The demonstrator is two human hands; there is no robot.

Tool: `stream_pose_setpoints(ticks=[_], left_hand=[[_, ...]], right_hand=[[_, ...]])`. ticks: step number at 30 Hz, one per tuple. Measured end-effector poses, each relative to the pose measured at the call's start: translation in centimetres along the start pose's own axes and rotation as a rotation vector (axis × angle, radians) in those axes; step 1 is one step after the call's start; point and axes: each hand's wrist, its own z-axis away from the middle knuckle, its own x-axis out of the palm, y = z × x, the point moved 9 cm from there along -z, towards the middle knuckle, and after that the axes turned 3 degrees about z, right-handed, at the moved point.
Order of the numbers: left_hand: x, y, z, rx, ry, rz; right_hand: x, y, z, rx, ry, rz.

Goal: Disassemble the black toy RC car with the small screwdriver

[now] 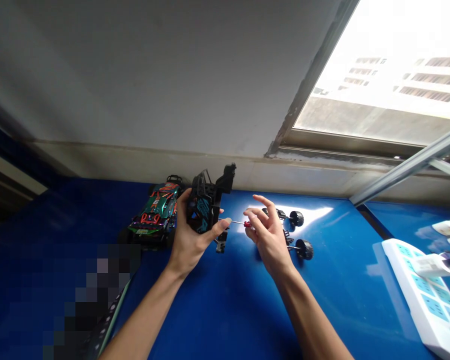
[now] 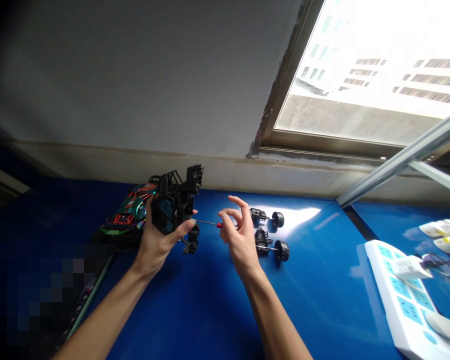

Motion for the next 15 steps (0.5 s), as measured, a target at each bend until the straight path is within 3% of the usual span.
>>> stream_pose_setpoints(ticks=[4,9,15], left_hand=[[-0.23,-0.06,-0.23,0.023,0.013,0.010],[0.00,-0.23,-0.35,0.069,-0.026,-0.023],[0.29,-0.34,-0.17,0.068,-0.039,-0.024]], right_hand=[[0.38,0.19,0.03,0.013,-0.042,-0.040],[-0.32,0.37,-0.01,0.035,0.023,-0.040],[-0.30,0.54,-0.30,0.052,-0.009,-0.053]])
